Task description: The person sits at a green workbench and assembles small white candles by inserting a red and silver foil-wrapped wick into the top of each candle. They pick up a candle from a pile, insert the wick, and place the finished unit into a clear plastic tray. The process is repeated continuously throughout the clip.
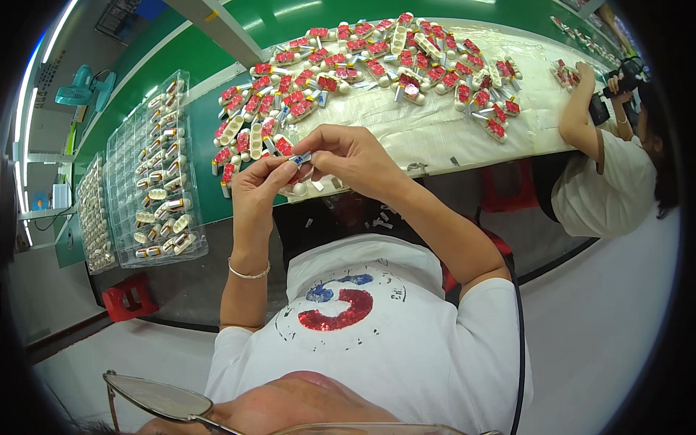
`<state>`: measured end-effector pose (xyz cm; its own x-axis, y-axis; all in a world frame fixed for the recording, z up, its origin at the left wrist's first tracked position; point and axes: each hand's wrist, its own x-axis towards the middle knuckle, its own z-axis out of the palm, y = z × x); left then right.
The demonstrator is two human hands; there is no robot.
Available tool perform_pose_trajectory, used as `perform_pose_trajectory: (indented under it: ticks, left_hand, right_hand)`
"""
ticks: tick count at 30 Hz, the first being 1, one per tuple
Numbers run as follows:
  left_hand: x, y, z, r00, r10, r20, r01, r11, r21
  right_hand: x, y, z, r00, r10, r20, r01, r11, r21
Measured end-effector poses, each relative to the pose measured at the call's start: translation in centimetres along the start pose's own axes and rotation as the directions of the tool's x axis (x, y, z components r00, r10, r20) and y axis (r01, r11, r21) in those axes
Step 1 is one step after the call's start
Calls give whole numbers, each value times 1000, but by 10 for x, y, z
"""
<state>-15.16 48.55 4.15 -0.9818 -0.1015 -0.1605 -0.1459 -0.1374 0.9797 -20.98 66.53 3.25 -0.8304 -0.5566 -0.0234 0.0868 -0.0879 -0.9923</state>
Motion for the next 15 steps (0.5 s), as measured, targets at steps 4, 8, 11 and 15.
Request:
perform_pose_trajectory:
  ticks: [4, 8, 11, 15]
  left_hand:
    - [9, -5, -6, 996, -72, 60, 79, 989, -122]
    - [11, -7, -11, 988, -116, 105, 126, 988, -91]
    - [12, -10, -13, 975, -163, 151, 171, 984, -45]
    - [12, -13, -20, 955, -160, 250, 173, 984, -31]
  right_hand:
    - [-2, -7, 0, 828, -561, 2, 446, 656, -609]
    - [-5, -13, -5, 793, -585, 171, 489, 442, -752]
    - [-5, -15, -7, 832, -501, 237, 455, 373, -808]
    - [-3, -4, -8, 908, -384, 169, 387, 609, -692]
